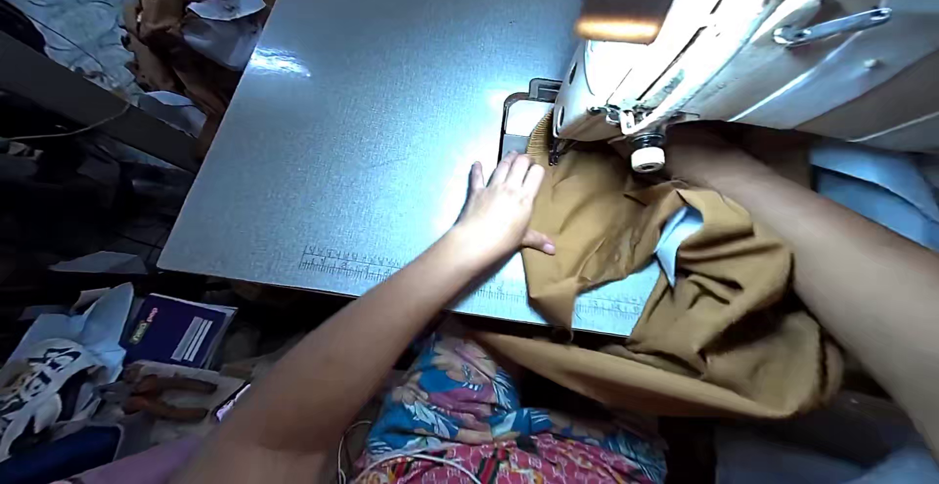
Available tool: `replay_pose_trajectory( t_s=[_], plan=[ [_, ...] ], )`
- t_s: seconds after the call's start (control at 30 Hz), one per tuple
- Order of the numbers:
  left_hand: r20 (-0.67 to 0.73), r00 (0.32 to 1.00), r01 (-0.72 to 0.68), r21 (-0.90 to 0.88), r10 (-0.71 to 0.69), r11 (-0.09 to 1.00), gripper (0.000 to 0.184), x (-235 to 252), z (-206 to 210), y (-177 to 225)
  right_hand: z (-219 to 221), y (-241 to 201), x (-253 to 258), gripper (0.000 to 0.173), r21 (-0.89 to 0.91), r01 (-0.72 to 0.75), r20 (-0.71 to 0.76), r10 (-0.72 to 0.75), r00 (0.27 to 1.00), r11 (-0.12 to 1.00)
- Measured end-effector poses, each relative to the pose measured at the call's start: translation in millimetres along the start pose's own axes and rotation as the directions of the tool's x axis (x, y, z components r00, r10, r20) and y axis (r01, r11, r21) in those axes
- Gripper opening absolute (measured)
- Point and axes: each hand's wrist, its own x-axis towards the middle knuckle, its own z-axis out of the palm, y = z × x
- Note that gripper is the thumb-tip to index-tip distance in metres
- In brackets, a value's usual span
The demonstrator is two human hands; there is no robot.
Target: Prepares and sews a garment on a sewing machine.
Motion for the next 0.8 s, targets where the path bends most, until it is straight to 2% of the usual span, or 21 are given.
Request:
replay_pose_trajectory(
  t_s=[0.1, 0.17, 0.23, 0.3, 0.33, 0.4, 0.43, 0.5, 0.57, 0.67, 0.7, 0.73, 0.77, 0.8],
  plan=[
    [0.093, 0.996, -0.016, 0.077, 0.009, 0.997, 0.111, 6, -10, -9, -11, 18, -25, 0.034, 0.028, 0.17, -0.062, -0.168, 0.984, 0.985],
    [0.131, 0.991, -0.01, 0.116, -0.005, 0.993, 0.114, 9, -14, -8, -16, 24, -54, 0.045, -0.004, 0.163, -0.076, -0.163, 0.984, 0.987],
    [0.154, 0.988, 0.003, 0.139, -0.024, 0.99, 0.116, 9, -17, -4, -3, -1, -101, 0.052, -0.017, 0.12, -0.223, -0.121, 0.967, 0.993],
    [0.134, 0.991, -0.003, 0.114, -0.013, 0.993, 0.114, 5, -15, -1, 37, -57, -137, 0.049, 0.097, 0.146, -0.459, -0.086, 0.884, 0.984],
    [0.105, 0.994, -0.032, 0.085, 0.023, 0.996, 0.11, 2, -11, 0, 66, -84, -141, 0.049, 0.174, 0.203, -0.555, -0.074, 0.828, 0.964],
    [0.022, 0.992, -0.123, 0.051, 0.122, 0.991, 0.092, -6, 1, 0, 124, -106, -135, 0.045, 0.275, 0.258, -0.578, -0.055, 0.814, 0.926],
    [-0.013, 0.985, -0.168, 0.053, 0.169, 0.984, 0.083, -13, 9, 0, 147, -102, -132, 0.043, 0.288, 0.265, -0.568, -0.059, 0.821, 0.92],
    [-0.097, 0.955, -0.275, 0.066, 0.28, 0.959, 0.07, -31, 28, -4, 171, -85, -131, 0.037, 0.233, 0.33, -0.649, -0.106, 0.753, 0.915],
    [-0.15, 0.918, -0.366, 0.033, 0.367, 0.93, 0.067, -55, 48, -7, 177, -76, -133, 0.025, 0.183, 0.385, -0.729, -0.138, 0.67, 0.905],
    [-0.129, 0.926, -0.365, -0.063, 0.355, 0.929, 0.089, -84, 63, 4, 170, -69, -127, 0.022, 0.167, 0.46, -0.786, -0.164, 0.597, 0.872],
    [-0.169, 0.93, -0.343, -0.083, 0.326, 0.935, 0.082, -89, 66, 10, 166, -66, -124, 0.022, 0.177, 0.488, -0.795, -0.168, 0.583, 0.855],
    [-0.26, 0.922, -0.327, -0.125, 0.287, 0.937, 0.064, -91, 70, 16, 160, -64, -121, 0.022, 0.185, 0.513, -0.804, -0.172, 0.57, 0.838],
    [-0.401, 0.883, -0.334, -0.173, 0.244, 0.926, 0.045, -91, 74, 22, 153, -62, -119, 0.022, 0.198, 0.543, -0.812, -0.173, 0.557, 0.816],
    [-0.529, 0.826, -0.359, -0.226, 0.195, 0.905, 0.036, -88, 74, 26, 145, -60, -116, 0.023, 0.212, 0.568, -0.822, -0.17, 0.544, 0.795]
  ],
)
